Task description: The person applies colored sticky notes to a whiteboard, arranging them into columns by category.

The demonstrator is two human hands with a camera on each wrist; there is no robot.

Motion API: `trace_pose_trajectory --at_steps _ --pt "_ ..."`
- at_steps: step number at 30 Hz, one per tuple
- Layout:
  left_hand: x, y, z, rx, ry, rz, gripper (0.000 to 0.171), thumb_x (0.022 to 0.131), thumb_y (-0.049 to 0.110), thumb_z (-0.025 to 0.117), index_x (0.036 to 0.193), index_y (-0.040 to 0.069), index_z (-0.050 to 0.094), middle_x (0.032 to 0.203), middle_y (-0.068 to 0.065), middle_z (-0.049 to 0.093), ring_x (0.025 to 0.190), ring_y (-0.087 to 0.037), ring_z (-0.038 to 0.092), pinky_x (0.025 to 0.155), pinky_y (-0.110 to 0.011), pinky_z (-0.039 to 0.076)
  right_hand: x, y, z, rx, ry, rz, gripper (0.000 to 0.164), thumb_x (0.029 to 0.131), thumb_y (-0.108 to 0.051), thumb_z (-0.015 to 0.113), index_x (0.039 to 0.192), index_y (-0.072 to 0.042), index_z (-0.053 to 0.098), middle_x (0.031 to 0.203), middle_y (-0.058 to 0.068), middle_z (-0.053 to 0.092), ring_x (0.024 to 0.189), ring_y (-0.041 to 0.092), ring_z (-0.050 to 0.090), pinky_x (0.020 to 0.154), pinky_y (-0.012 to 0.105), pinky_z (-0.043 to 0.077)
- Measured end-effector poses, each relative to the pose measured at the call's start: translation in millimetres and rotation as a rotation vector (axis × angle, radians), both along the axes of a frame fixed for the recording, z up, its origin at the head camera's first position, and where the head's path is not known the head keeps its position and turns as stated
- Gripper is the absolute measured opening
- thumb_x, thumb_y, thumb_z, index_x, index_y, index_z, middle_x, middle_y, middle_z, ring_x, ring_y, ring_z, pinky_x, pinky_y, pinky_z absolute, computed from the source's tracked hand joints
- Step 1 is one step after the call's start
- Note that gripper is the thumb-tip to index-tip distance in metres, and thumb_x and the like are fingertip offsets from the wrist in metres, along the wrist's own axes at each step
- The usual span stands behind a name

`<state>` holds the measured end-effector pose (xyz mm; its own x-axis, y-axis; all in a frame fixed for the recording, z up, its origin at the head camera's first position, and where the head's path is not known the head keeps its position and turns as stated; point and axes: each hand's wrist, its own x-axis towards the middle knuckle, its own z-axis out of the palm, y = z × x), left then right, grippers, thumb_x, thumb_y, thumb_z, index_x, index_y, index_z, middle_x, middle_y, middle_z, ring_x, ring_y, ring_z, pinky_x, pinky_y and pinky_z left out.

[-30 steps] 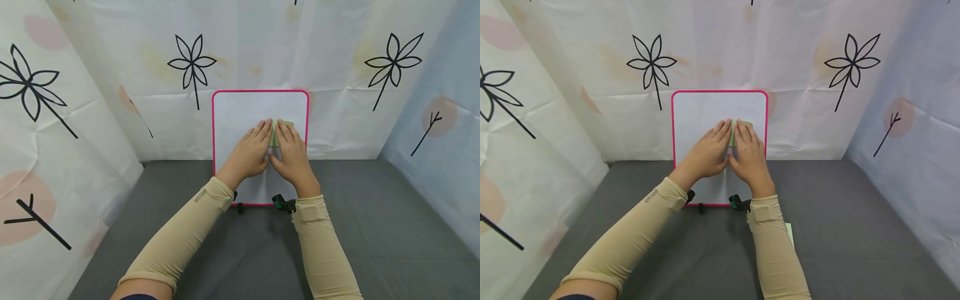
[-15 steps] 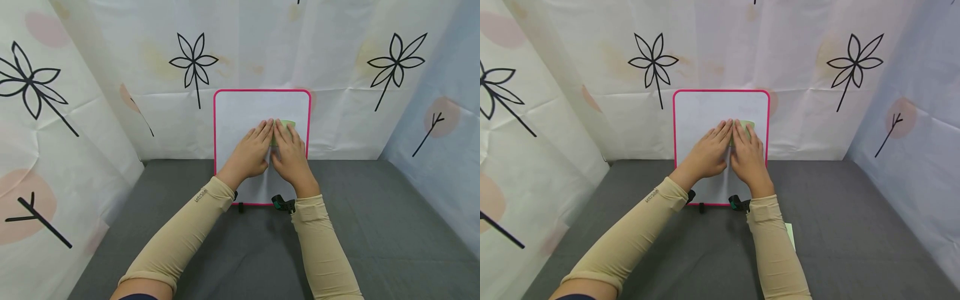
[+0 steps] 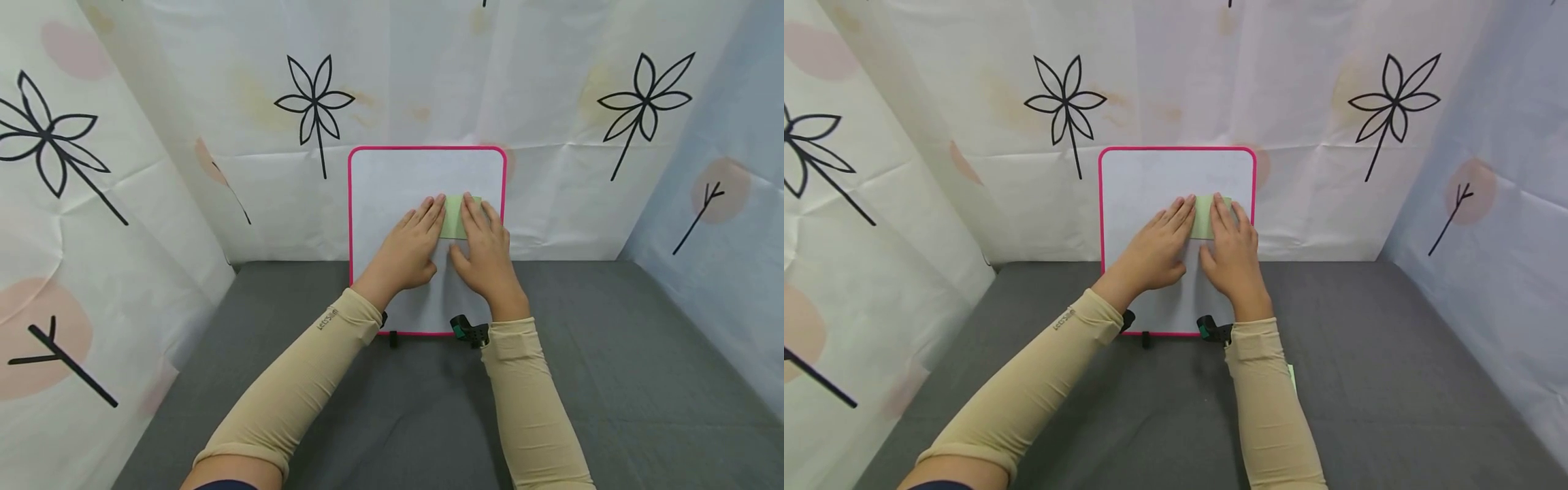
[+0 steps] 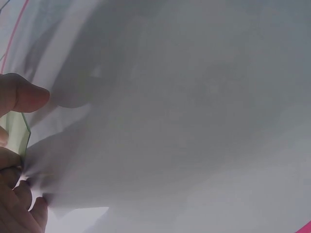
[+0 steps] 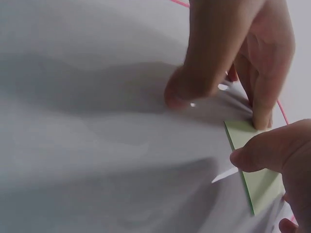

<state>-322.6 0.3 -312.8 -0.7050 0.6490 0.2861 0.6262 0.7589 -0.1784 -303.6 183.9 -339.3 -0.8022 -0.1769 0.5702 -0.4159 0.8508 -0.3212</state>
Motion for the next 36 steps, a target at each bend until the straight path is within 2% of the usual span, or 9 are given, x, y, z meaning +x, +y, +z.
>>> trace_pose_trajectory --at_steps 5,13,27,36 --pt "-0.3 -0.2 1.5 -0.003 0.008 0.004 0.091 0.097 0.023 0.065 0.168 -0.003 0.014 0.179 -0.013 0.004 0.168 -0.028 0.006 0.134 -0.046 0.02 -1.2 8.0 1.6 -0.01 -0.024 -0.005 0.081 0.1 -0.019 0.069 0.167 -0.002 0.027 0.179 0.004 0.02 0.165 0.037 0.01 0.124 0.07 0.019" --pt "-0.3 0.5 4.1 -0.001 -0.015 0.005 0.091 0.097 0.024 0.065 0.168 -0.002 0.014 0.179 -0.012 0.003 0.168 -0.027 0.006 0.134 -0.046 0.019 3.8 17.2 7.0 0.04 -0.162 0.027 0.099 0.098 -0.026 0.074 0.171 -0.005 0.009 0.181 0.002 -0.002 0.166 0.038 -0.008 0.126 0.071 0.009" --pt "1.8 0.9 4.3 0.003 -0.015 0.015 0.091 0.097 0.023 0.065 0.168 -0.002 0.014 0.179 -0.012 0.003 0.168 -0.027 0.004 0.134 -0.046 0.016 6.0 23.1 8.3 0.023 -0.184 0.006 0.101 0.099 -0.026 0.074 0.171 -0.007 0.006 0.181 0.0 -0.005 0.165 0.037 -0.011 0.126 0.071 0.004" --pt "1.2 -0.2 -1.2 0.013 -0.016 0.008 0.092 0.097 0.024 0.065 0.168 -0.001 0.013 0.18 -0.011 0.001 0.168 -0.027 0.003 0.135 -0.046 0.016 7.6 23.5 6.6 0.019 -0.211 0.004 0.102 0.1 -0.027 0.073 0.172 -0.009 0.004 0.181 -0.001 -0.007 0.165 0.036 -0.013 0.126 0.071 0.005"
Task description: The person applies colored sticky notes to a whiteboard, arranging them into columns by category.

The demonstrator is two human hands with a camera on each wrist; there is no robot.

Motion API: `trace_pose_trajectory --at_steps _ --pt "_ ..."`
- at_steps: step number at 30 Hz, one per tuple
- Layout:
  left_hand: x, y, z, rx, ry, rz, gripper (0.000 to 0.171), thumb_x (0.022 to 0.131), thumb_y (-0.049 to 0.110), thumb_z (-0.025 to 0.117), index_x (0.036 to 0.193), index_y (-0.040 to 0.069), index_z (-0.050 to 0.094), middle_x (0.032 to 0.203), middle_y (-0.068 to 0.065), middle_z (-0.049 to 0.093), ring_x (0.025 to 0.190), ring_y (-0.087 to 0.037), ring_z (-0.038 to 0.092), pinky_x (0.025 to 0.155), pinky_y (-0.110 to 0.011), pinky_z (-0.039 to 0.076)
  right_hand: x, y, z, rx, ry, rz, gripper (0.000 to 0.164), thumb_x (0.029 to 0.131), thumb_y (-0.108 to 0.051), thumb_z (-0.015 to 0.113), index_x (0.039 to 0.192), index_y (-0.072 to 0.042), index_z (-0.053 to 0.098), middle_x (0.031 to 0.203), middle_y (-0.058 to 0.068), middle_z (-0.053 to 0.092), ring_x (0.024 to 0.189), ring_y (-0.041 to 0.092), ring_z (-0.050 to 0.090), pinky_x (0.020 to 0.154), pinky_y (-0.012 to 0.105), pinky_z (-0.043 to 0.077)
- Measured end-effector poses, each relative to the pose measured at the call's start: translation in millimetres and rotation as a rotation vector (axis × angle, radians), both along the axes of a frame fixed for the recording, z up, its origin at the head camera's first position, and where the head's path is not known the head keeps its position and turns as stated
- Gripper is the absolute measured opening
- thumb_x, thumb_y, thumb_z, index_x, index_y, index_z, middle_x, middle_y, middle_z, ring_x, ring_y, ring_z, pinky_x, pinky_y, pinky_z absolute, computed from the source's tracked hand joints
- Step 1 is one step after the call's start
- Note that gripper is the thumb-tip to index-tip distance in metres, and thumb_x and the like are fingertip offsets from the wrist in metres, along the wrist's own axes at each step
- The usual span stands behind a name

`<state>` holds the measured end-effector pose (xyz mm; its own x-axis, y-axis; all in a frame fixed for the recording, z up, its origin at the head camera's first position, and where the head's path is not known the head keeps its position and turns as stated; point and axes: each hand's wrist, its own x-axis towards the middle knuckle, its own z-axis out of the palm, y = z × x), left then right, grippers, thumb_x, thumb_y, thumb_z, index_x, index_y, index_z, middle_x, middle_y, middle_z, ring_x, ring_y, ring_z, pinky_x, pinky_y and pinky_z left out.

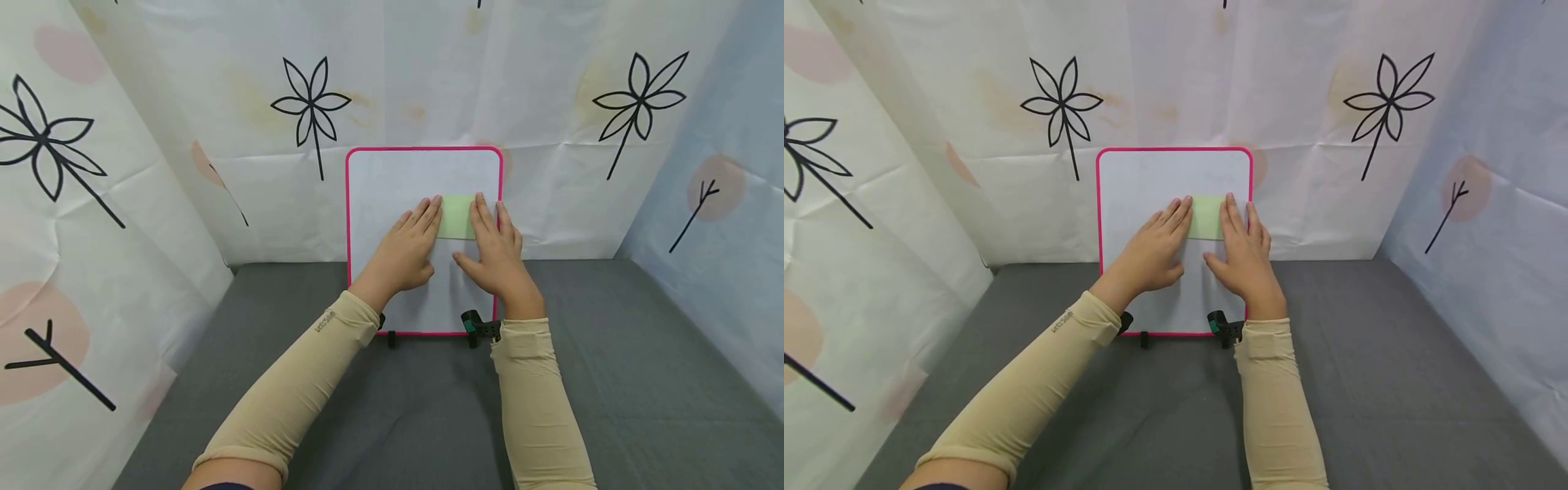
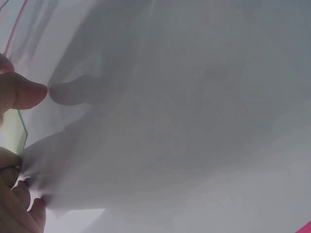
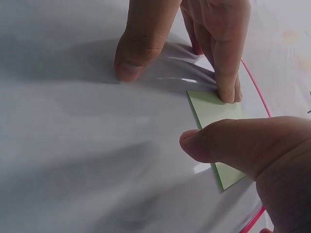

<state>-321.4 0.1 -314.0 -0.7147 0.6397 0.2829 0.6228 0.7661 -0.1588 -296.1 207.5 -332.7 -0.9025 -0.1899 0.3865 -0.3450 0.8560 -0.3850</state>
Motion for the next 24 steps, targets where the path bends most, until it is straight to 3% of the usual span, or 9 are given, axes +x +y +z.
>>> trace_pose_trajectory --at_steps 4,11,18,24 --pt "0.8 0.0 -2.3 0.01 0.008 -0.003 0.09 0.097 0.023 0.064 0.168 -0.002 0.014 0.18 -0.012 0.003 0.168 -0.028 0.004 0.134 -0.046 0.017 -0.1 -1.4 -0.7 -0.036 0.054 -0.004 0.097 0.099 -0.026 0.074 0.171 -0.005 0.012 0.181 0.003 0.001 0.166 0.038 -0.005 0.124 0.073 0.01" --pt "5.3 -0.2 -7.2 0.033 0.0 -0.001 0.089 0.097 0.023 0.063 0.168 -0.002 0.016 0.18 -0.012 0.004 0.167 -0.028 0.006 0.134 -0.047 0.018 -1.9 -3.7 -3.5 -0.109 0.275 -0.018 0.083 0.093 -0.017 0.078 0.161 0.005 0.037 0.174 0.015 0.03 0.16 0.045 0.023 0.119 0.075 0.027" --pt "11.2 -2.3 -14.5 0.081 -0.02 0.009 0.092 0.096 0.026 0.067 0.168 -0.003 0.017 0.179 -0.013 0.005 0.167 -0.029 0.004 0.135 -0.048 0.016 -1.8 -4.2 -3.4 -0.126 0.316 -0.022 0.079 0.092 -0.015 0.078 0.159 0.005 0.042 0.172 0.015 0.036 0.159 0.045 0.027 0.12 0.073 0.029" --pt "24.9 -2.0 -18.3 0.166 -0.051 0.019 0.097 0.098 0.034 0.07 0.168 -0.002 0.013 0.179 -0.012 0.002 0.167 -0.029 0.0 0.135 -0.048 0.013 -2.3 -3.4 0.1 -0.13 0.341 -0.016 0.078 0.092 -0.015 0.079 0.157 0.007 0.044 0.17 0.018 0.038 0.157 0.046 0.028 0.12 0.073 0.029"
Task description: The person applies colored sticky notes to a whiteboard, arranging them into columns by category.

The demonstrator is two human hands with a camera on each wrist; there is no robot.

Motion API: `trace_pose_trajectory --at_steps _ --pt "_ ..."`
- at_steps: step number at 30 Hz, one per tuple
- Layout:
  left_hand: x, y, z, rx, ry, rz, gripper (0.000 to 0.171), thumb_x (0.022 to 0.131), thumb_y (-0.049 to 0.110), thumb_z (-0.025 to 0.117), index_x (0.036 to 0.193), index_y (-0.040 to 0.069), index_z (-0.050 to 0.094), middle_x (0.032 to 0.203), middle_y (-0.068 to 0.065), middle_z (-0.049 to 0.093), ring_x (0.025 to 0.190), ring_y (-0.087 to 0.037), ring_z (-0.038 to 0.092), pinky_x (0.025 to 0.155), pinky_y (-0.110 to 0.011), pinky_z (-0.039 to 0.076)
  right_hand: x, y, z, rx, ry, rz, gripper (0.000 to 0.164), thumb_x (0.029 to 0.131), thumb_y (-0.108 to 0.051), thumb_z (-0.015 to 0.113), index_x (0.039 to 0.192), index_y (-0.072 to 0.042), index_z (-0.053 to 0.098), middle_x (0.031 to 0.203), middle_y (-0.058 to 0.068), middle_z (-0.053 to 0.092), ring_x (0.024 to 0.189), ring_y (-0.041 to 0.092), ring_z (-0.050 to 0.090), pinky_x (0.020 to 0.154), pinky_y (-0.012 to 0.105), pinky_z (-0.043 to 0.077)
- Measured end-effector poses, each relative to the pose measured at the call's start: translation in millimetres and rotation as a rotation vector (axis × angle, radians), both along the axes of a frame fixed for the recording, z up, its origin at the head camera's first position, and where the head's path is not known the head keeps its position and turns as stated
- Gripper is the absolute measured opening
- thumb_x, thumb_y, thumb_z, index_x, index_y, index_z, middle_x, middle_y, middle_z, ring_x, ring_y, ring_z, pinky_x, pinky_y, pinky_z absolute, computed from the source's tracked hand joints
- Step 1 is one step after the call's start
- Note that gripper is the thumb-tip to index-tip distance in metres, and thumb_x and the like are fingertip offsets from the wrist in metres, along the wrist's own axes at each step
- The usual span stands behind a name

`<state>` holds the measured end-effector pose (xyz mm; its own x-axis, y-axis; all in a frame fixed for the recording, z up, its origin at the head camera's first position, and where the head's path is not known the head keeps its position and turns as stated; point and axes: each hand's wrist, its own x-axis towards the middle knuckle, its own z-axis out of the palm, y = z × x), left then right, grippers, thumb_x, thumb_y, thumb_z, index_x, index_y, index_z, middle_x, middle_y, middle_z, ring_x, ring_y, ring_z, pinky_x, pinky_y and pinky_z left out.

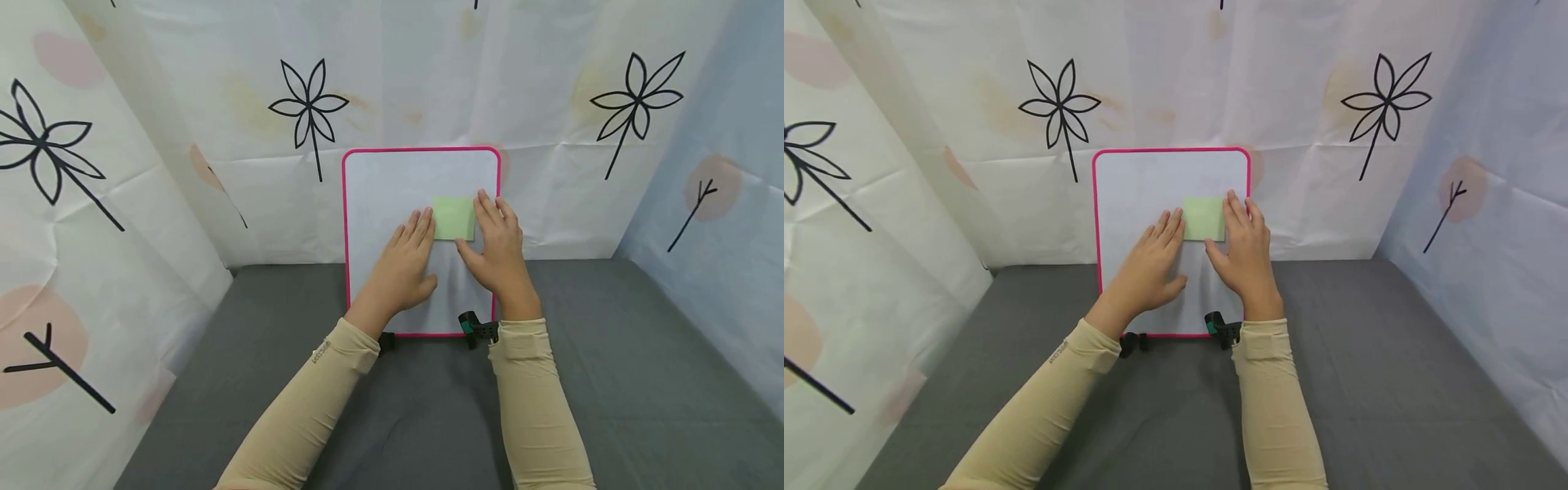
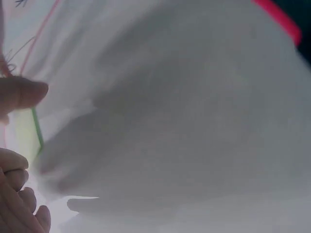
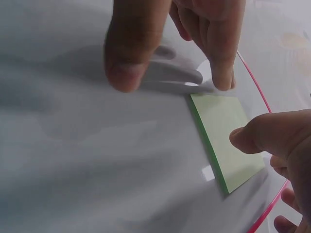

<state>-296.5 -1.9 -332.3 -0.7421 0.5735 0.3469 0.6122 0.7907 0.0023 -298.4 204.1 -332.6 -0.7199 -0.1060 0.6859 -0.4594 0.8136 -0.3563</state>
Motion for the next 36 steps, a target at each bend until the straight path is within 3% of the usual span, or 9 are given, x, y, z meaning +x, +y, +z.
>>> trace_pose_trajectory --at_steps 9,15,19,29,36 --pt "31.8 -2.4 -11.8 0.241 0.014 -0.029 0.097 0.098 0.036 0.074 0.167 -0.003 0.018 0.179 -0.014 0.005 0.167 -0.033 0.004 0.133 -0.055 0.019 1.4 -2.6 1.0 -0.016 0.002 0.019 0.076 0.092 -0.015 0.078 0.157 0.007 0.044 0.17 0.018 0.038 0.157 0.046 0.028 0.12 0.073 0.029" --pt "51.5 -9.5 -17.1 0.408 -0.052 -0.017 0.094 0.097 0.032 0.076 0.166 -0.003 0.023 0.178 -0.015 0.011 0.167 -0.036 0.008 0.132 -0.059 0.018 2.2 -5.6 1.1 -0.014 -0.008 0.03 0.074 0.093 -0.015 0.076 0.157 0.007 0.045 0.17 0.017 0.039 0.157 0.046 0.028 0.119 0.073 0.029" --pt "55.5 -10.1 -19.3 0.411 -0.097 -0.004 0.092 0.098 0.032 0.075 0.167 -0.003 0.023 0.178 -0.013 0.01 0.167 -0.035 0.007 0.132 -0.058 0.017 2.7 -5.5 2.4 -0.012 -0.014 0.027 0.074 0.094 -0.016 0.076 0.157 0.006 0.045 0.17 0.016 0.039 0.157 0.045 0.027 0.12 0.073 0.028" --pt "58.1 -13.9 -24.1 0.372 -0.13 0.002 0.089 0.099 0.033 0.072 0.166 -0.003 0.026 0.178 -0.013 0.013 0.167 -0.031 0.007 0.132 -0.056 0.019 10.4 -10.4 7.6 -0.008 0.006 0.041 0.074 0.093 -0.013 0.076 0.158 0.005 0.045 0.169 0.02 0.038 0.156 0.047 0.029 0.123 0.071 0.027" --pt "60.6 -17.9 -27.5 0.357 -0.164 0.008 0.087 0.101 0.034 0.072 0.166 -0.003 0.027 0.177 -0.016 0.018 0.166 -0.036 0.01 0.133 -0.055 0.018 20.1 -14.0 11.6 0.003 -0.017 0.072 0.067 0.095 -0.012 0.075 0.155 0.003 0.05 0.169 0.022 0.038 0.155 0.048 0.03 0.122 0.071 0.027"
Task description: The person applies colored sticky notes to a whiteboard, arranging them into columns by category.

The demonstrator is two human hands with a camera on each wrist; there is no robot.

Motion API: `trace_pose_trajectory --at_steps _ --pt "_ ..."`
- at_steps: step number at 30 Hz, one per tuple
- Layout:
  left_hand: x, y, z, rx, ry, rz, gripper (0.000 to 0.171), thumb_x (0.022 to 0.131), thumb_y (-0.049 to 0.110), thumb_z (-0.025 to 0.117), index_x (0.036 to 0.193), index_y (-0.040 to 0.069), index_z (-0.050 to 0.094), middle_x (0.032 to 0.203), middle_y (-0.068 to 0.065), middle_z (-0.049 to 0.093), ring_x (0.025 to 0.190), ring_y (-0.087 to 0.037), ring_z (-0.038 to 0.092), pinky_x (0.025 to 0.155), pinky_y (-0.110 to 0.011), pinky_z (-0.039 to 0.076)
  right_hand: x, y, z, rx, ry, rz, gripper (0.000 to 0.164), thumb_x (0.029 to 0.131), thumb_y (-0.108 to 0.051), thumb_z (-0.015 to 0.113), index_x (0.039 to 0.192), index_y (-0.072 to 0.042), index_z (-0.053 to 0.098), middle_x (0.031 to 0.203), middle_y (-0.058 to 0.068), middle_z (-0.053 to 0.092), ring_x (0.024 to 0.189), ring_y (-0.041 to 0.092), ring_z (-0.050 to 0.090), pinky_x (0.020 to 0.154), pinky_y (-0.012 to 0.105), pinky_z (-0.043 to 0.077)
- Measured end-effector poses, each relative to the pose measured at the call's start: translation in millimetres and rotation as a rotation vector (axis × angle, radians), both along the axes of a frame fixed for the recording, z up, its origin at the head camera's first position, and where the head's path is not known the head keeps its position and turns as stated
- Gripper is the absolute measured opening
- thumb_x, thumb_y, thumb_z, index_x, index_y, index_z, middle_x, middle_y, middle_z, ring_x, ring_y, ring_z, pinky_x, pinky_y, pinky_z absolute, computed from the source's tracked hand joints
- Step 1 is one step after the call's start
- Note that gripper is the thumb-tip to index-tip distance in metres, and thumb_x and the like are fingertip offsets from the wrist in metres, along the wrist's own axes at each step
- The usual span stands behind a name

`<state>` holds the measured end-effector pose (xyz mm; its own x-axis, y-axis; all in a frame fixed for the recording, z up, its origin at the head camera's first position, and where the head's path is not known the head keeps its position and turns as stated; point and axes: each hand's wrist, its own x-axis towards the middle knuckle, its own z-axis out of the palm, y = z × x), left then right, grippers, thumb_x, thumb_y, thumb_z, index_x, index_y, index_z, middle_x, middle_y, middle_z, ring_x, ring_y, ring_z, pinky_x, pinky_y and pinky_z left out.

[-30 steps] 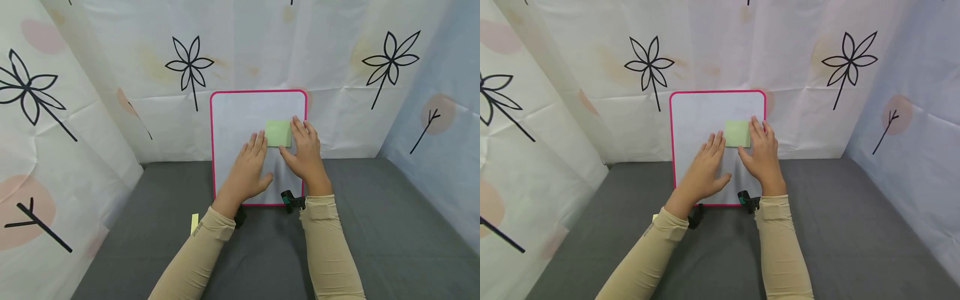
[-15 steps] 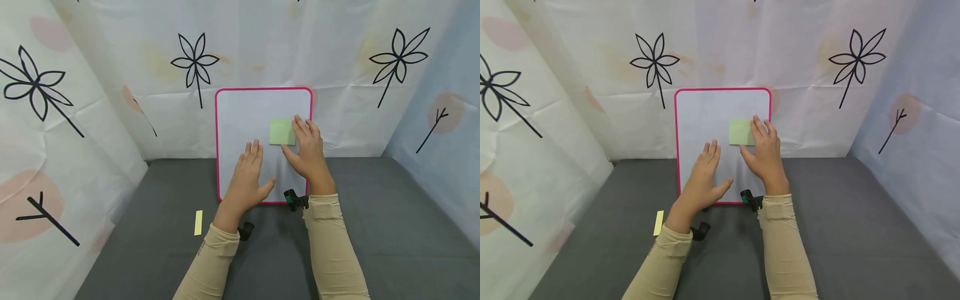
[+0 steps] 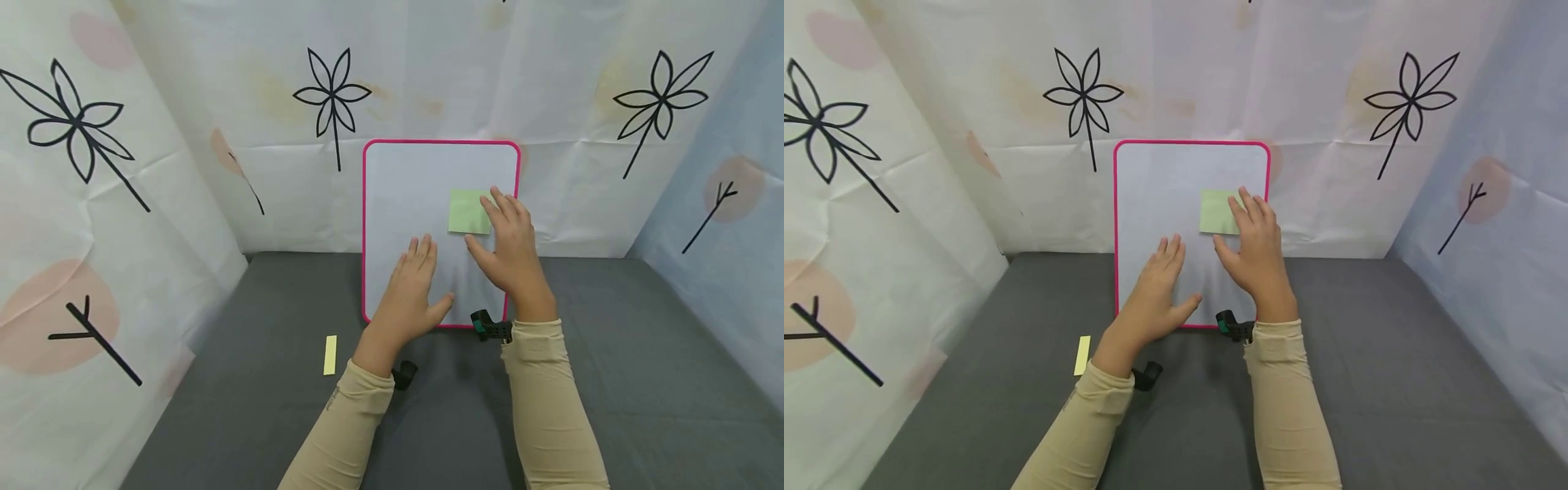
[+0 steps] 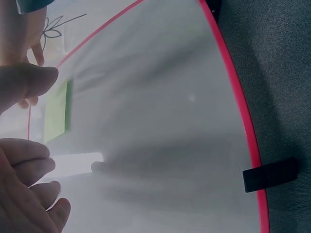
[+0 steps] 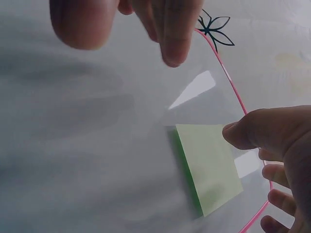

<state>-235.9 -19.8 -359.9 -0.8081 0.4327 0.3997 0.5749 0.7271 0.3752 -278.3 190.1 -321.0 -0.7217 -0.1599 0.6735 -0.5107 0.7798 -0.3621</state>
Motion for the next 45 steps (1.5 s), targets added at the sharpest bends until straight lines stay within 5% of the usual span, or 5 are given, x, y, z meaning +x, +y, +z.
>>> trace_pose_trajectory --at_steps 12,22,45 --pt "3.5 -11.0 2.9 0.033 -0.039 -0.017 0.075 0.102 0.033 0.071 0.161 -0.003 0.04 0.171 -0.018 0.034 0.164 -0.038 0.023 0.132 -0.051 0.023 36.2 -14.1 14.2 -0.144 0.007 0.233 0.056 0.094 -0.006 0.077 0.147 0.0 0.061 0.159 0.02 0.052 0.151 0.041 0.042 0.119 0.069 0.031" --pt "6.0 -8.3 2.4 0.069 0.04 -0.089 0.056 0.1 0.026 0.074 0.147 -0.001 0.06 0.154 -0.018 0.058 0.145 -0.031 0.056 0.118 -0.045 0.048 48.9 -8.4 9.4 -0.105 -0.026 0.225 0.052 0.094 -0.004 0.077 0.144 -0.001 0.064 0.153 0.02 0.059 0.145 0.039 0.05 0.115 0.069 0.039" --pt "13.1 3.8 -0.1 -0.007 0.084 -0.12 0.047 0.099 0.028 0.075 0.139 0.003 0.069 0.147 -0.015 0.064 0.136 -0.027 0.064 0.113 -0.038 0.053 62.2 21.0 -10.1 0.036 -0.042 0.163 0.044 0.091 -0.001 0.079 0.134 0.003 0.069 0.135 0.023 0.069 0.13 0.043 0.059 0.108 0.068 0.045"
